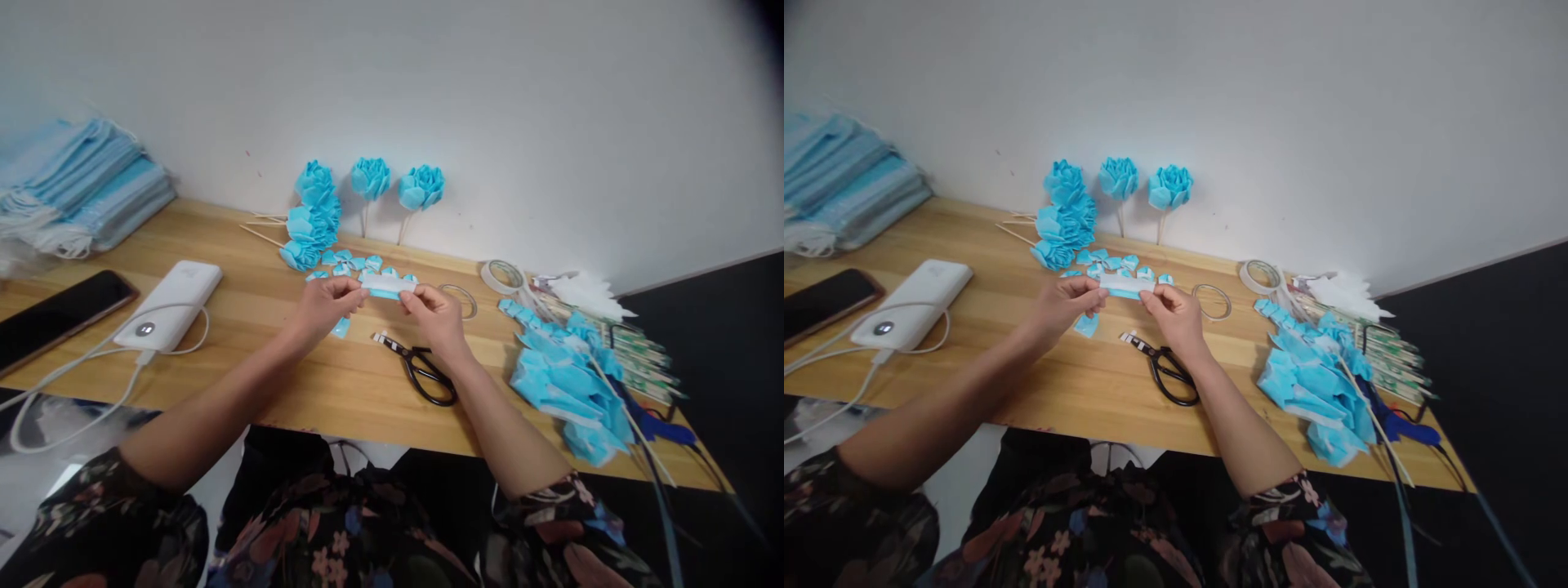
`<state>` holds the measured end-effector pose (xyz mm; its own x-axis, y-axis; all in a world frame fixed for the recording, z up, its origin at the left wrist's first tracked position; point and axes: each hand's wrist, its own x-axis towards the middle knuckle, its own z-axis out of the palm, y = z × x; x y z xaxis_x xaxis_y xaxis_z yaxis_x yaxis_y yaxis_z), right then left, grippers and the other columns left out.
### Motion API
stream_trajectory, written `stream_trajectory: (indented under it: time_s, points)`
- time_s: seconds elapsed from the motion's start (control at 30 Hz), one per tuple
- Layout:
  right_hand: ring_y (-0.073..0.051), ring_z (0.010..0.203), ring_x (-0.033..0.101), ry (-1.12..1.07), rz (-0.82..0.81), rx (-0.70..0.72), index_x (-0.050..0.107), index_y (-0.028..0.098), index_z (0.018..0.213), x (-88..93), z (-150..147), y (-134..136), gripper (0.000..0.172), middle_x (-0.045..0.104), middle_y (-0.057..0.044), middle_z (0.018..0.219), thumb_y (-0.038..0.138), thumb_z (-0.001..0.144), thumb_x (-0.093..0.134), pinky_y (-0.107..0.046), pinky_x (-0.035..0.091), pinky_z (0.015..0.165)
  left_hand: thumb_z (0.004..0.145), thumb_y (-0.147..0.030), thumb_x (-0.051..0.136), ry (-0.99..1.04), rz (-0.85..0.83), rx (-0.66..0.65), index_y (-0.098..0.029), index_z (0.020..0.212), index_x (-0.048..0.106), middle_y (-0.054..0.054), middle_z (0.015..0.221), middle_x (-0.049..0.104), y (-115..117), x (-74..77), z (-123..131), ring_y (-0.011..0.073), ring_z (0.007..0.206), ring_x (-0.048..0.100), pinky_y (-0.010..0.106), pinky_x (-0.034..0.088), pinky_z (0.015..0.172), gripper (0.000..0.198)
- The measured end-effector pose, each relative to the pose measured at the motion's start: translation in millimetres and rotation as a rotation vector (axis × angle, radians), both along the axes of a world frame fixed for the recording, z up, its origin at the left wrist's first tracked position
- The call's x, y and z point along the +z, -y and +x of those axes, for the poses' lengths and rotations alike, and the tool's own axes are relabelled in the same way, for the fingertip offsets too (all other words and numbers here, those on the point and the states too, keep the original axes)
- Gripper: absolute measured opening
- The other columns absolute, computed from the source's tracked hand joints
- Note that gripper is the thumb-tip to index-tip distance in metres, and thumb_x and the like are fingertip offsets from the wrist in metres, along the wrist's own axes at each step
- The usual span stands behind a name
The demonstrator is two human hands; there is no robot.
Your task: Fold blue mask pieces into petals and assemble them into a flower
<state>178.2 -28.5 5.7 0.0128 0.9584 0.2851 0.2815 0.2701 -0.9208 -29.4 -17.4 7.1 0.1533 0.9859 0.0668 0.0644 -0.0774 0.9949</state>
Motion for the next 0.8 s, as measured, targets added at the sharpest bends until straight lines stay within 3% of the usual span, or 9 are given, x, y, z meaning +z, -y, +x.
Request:
stream_trajectory:
  time_s: [0.13, 0.33, 0.5, 0.6, 0.8]
  points:
    - [-0.011, 0.056, 0.046, 0.006, -0.008, -0.031, 0.065, 0.020, 0.063, 0.4, -1, 6, 0.029, 0.056, 0.003, 0.058, 0.042, 0.080, 0.071, -0.026, 0.037, 0.058, 0.072, -0.040, 0.074, 0.039, -0.031, -0.023, -0.017, 0.065, 0.064, -0.001, 0.061, 0.060, 3, 3.0, 0, 0.0078, 0.054, 0.048, 0.022, 0.041, 0.054, 0.026]
    - [-0.012, 0.060, 0.050, 0.010, -0.023, -0.033, 0.066, 0.022, 0.067, -4.5, -1, 8, 0.028, 0.058, 0.003, 0.061, 0.044, 0.082, 0.070, -0.028, 0.042, 0.063, 0.068, -0.040, 0.079, 0.079, -0.068, -0.119, -0.017, 0.087, 0.071, -0.001, 0.073, 0.063, 8, 11.8, 6, 0.0111, 0.065, 0.054, 0.023, 0.046, 0.059, 0.031]
    - [-0.011, 0.058, 0.046, 0.004, -0.031, 0.007, 0.064, 0.021, 0.064, -2.1, -6, 10, 0.027, 0.057, 0.003, 0.059, 0.041, 0.081, 0.070, -0.027, 0.038, 0.059, 0.071, -0.043, 0.076, 0.013, -0.149, -0.106, -0.016, 0.068, 0.069, 0.000, 0.065, 0.062, 9, 1.9, 10, 0.0106, 0.060, 0.051, 0.025, 0.043, 0.059, 0.028]
    - [-0.010, 0.056, 0.045, -0.005, -0.040, 0.010, 0.064, 0.021, 0.063, -0.8, -9, 12, 0.027, 0.056, 0.003, 0.059, 0.040, 0.080, 0.072, -0.026, 0.037, 0.057, 0.075, -0.042, 0.074, 0.050, -0.172, -0.072, -0.016, 0.069, 0.073, 0.002, 0.065, 0.067, 8, -5.1, 10, 0.0101, 0.059, 0.051, 0.025, 0.043, 0.060, 0.027]
    - [-0.014, 0.064, 0.057, -0.138, -0.075, 0.053, 0.073, 0.022, 0.076, -4.5, -5, 11, 0.035, 0.065, 0.000, 0.070, 0.055, 0.087, 0.067, -0.029, 0.050, 0.065, 0.076, -0.037, 0.075, 0.109, -0.208, -0.041, -0.015, 0.066, 0.074, 0.003, 0.066, 0.069, 6, -3.7, 8, 0.0093, 0.058, 0.052, 0.024, 0.042, 0.059, 0.024]
